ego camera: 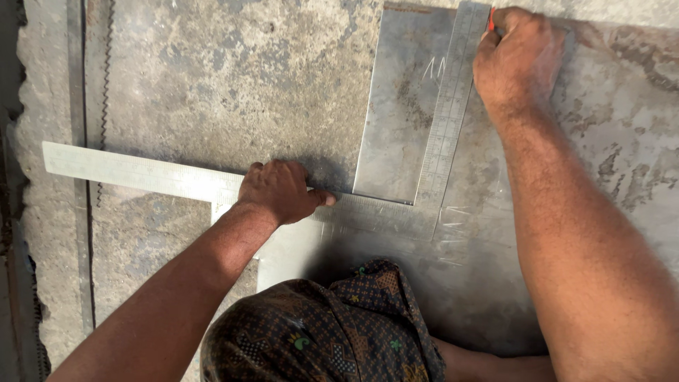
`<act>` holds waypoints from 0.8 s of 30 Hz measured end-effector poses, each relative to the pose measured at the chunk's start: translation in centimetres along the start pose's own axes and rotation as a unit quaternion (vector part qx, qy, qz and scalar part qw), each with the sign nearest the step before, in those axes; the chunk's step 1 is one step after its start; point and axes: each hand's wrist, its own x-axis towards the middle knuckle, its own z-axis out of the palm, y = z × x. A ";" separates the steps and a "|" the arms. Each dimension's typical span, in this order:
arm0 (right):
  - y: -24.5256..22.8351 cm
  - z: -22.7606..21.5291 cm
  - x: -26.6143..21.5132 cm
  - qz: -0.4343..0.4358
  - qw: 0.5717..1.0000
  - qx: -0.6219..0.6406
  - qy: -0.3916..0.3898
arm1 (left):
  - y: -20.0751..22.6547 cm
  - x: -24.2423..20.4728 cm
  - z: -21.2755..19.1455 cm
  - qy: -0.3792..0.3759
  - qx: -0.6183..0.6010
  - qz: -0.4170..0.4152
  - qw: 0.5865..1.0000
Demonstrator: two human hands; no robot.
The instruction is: The person uses a metal square ruler and a white marking tool to draw straight lines on a large metal sheet. They reposition the ruler multiple times to create a grid of intersecting lines on the sheet's surface.
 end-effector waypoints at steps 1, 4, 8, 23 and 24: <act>0.0 0.0 -0.1 0.006 1.000 -0.001 -0.006 | 0.0 0.1 0.1 0.000 0.001 -0.001 1.000; -0.1 -0.1 -0.4 0.009 1.000 -0.003 -0.007 | -0.1 0.3 0.3 0.000 0.000 -0.003 1.000; -0.4 -0.1 -0.2 0.001 1.000 -0.016 0.004 | -0.1 0.4 0.4 0.006 -0.006 0.000 1.000; -6.7 -5.3 -24.5 -0.037 0.986 -0.123 -0.107 | -0.2 0.4 0.6 0.024 -0.012 0.007 1.000; -7.5 -6.0 -26.0 0.052 0.984 -0.066 -0.158 | -0.3 0.5 0.7 0.032 -0.018 0.009 0.999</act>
